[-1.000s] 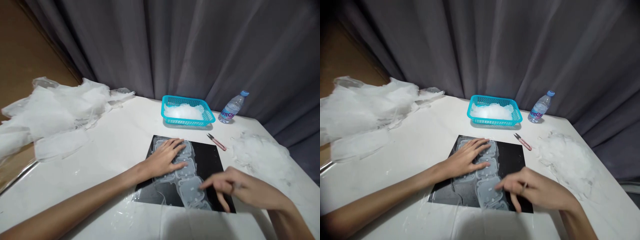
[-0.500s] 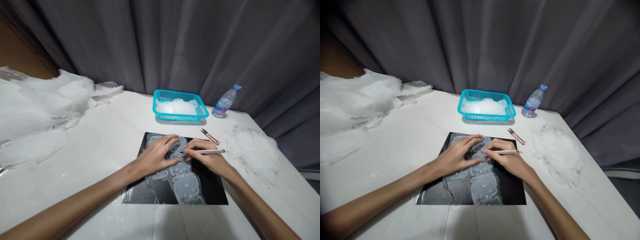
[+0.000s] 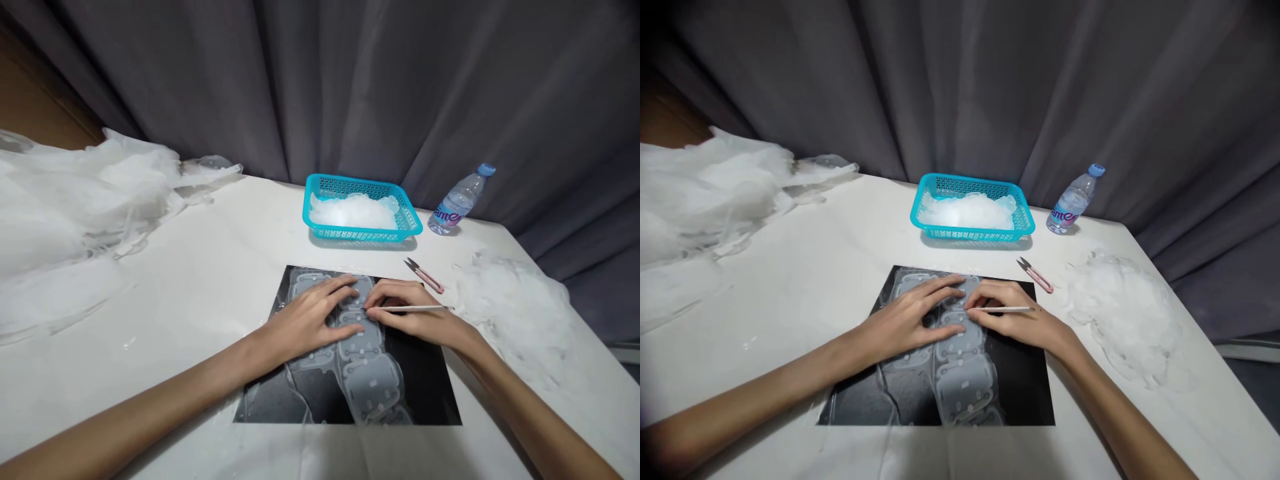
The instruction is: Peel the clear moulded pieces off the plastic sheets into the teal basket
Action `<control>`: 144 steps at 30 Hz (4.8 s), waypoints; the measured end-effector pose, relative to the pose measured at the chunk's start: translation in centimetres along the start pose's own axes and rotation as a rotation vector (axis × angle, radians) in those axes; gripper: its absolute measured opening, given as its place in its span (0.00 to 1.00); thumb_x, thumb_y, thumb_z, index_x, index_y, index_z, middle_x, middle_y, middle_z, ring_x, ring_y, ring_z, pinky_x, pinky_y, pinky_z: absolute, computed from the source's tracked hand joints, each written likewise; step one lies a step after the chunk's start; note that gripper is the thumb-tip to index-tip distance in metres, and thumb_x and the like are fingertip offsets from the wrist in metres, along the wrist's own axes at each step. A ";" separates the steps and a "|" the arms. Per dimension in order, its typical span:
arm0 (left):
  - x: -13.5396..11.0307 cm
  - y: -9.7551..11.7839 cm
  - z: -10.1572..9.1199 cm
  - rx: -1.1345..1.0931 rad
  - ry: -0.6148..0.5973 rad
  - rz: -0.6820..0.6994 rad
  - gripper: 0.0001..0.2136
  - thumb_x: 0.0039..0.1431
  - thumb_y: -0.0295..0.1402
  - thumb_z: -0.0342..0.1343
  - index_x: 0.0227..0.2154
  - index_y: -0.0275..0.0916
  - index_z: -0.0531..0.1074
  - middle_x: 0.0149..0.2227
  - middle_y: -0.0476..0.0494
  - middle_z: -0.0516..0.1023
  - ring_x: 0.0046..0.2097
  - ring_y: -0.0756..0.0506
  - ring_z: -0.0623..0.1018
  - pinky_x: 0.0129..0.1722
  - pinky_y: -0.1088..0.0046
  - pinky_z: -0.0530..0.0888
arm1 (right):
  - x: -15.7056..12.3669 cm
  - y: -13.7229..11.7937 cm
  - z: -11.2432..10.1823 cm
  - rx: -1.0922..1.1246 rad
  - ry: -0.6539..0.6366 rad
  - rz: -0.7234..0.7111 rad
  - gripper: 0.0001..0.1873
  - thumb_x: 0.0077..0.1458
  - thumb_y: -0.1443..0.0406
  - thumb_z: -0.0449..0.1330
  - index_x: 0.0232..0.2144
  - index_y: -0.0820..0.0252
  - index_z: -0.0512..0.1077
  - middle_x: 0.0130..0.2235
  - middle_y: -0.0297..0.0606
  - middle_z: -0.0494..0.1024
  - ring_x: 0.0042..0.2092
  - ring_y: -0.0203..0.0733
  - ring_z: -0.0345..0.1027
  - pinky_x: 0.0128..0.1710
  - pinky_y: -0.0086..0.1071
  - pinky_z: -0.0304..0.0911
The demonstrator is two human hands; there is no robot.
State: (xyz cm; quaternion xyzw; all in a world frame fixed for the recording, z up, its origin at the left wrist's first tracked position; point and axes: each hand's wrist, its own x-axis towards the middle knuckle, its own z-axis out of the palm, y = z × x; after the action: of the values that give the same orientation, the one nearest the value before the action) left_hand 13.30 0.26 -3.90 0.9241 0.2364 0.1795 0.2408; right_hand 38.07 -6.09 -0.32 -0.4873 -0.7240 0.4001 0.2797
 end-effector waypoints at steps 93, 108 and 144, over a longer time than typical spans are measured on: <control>0.6 -0.5 0.2 0.112 -0.149 -0.258 0.57 0.58 0.70 0.49 0.76 0.33 0.37 0.77 0.26 0.41 0.77 0.27 0.43 0.72 0.43 0.51 | 3.3 2.8 -2.6 -0.458 0.685 -0.144 0.10 0.69 0.64 0.54 0.39 0.58 0.76 0.42 0.44 0.79 0.45 0.50 0.73 0.49 0.44 0.68; 2.2 0.5 -3.0 -0.839 -0.216 -0.405 0.21 0.67 0.52 0.55 0.38 0.36 0.77 0.31 0.46 0.78 0.26 0.51 0.71 0.24 0.75 0.67 | 0.2 -5.1 -2.2 -0.013 -0.127 -0.026 0.19 0.71 0.57 0.56 0.59 0.51 0.76 0.39 0.36 0.79 0.38 0.40 0.71 0.42 0.35 0.68; 1.1 0.6 -1.4 -0.881 0.086 -0.300 0.17 0.70 0.48 0.56 0.39 0.37 0.75 0.31 0.50 0.73 0.29 0.51 0.69 0.29 0.77 0.66 | 2.1 -1.5 -0.5 0.046 0.072 0.017 0.15 0.65 0.54 0.63 0.38 0.59 0.80 0.35 0.35 0.80 0.35 0.40 0.70 0.37 0.32 0.63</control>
State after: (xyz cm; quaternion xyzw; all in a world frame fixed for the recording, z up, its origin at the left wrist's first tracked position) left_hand 13.84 0.88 -2.19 0.6811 0.2784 0.2641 0.6236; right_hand 36.98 -4.35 1.23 -0.5007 -0.7001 0.4012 0.3133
